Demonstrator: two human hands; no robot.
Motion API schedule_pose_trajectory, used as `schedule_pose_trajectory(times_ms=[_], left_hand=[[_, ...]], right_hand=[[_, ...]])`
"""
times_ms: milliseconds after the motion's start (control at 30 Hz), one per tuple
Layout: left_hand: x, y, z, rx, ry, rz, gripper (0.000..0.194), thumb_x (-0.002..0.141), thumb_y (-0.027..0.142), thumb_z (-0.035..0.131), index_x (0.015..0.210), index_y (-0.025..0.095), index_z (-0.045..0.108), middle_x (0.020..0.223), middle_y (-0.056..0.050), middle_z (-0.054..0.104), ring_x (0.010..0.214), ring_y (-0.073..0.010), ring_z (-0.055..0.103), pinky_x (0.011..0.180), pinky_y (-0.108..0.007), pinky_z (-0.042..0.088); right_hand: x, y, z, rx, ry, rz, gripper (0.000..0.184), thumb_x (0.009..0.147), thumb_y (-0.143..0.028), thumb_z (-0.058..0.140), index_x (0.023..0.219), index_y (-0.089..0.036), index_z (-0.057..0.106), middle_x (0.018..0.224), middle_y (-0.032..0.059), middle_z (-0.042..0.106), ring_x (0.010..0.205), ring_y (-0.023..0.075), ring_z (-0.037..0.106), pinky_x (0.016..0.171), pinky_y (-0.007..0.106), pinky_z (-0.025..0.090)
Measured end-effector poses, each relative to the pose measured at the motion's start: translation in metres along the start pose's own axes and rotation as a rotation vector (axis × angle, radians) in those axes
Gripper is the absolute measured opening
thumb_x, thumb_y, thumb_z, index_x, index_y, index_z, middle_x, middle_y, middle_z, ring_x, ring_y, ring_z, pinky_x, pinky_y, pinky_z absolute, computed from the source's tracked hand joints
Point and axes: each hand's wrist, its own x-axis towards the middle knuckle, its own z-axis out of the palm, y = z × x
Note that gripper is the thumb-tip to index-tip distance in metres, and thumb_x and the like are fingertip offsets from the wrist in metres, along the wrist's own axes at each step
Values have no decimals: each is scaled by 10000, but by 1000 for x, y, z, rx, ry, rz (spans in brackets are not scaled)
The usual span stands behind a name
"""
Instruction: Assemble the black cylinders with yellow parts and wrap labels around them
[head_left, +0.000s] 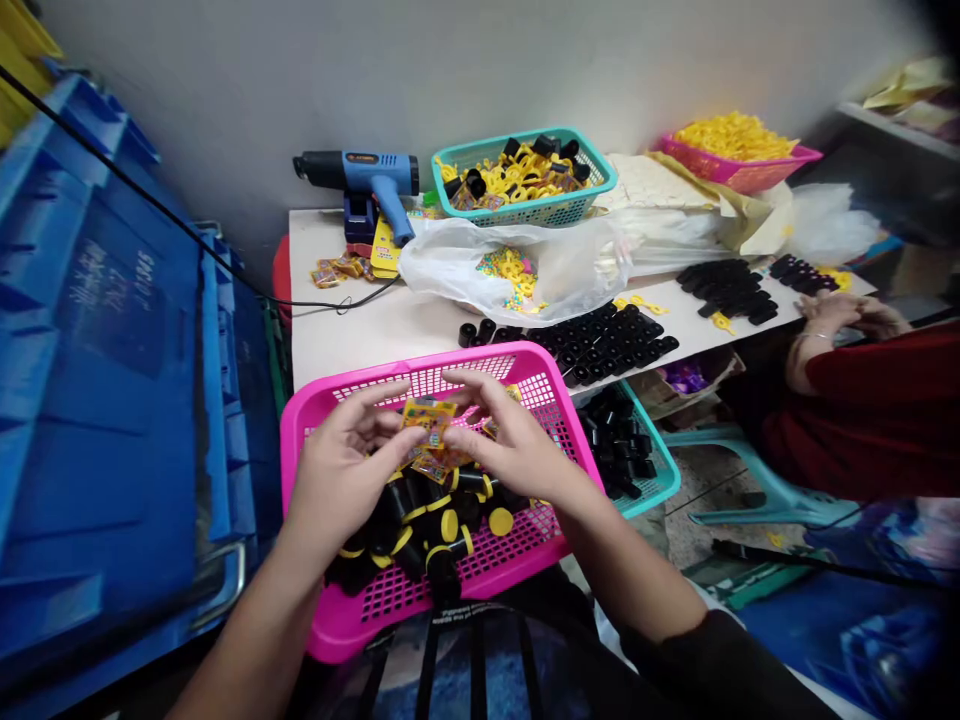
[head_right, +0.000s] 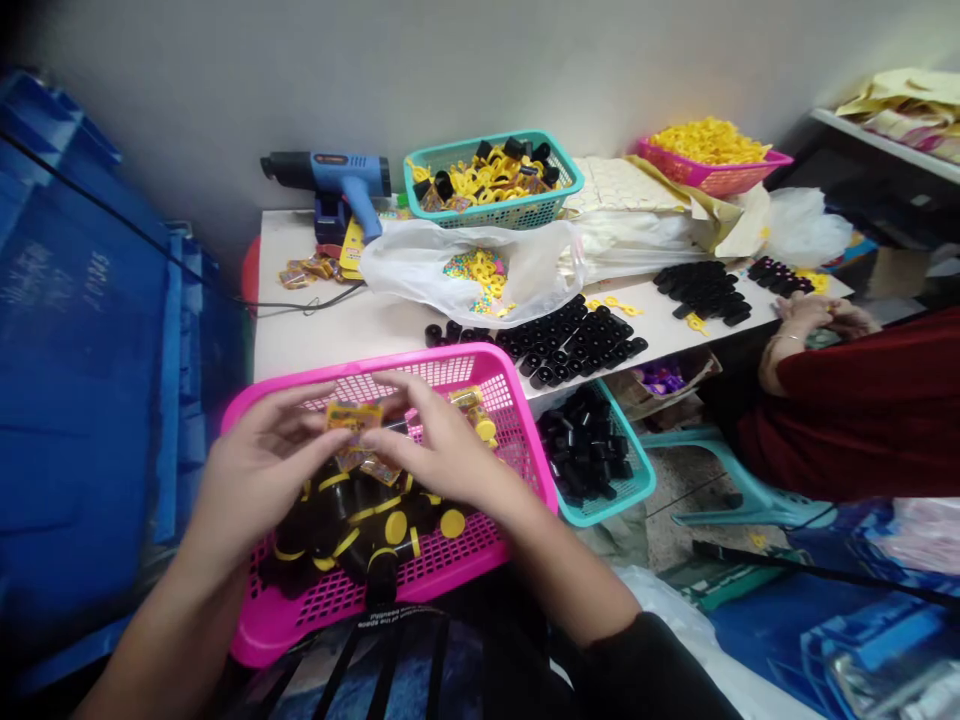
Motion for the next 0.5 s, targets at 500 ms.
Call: schedule_pose_trajectory(times_ms=[500], left_hand=[[-5, -8, -21, -19, 102, -7, 112, 699, 307, 748, 733, 205, 715, 1027, -66, 745, 991, -225, 682, 834, -297, 558]], right_hand=[[-51, 37, 4, -431, -509, 196, 484, 738, -140, 535, 1217, -204, 560, 1065, 90, 563, 898, 214, 566, 796, 358, 451]])
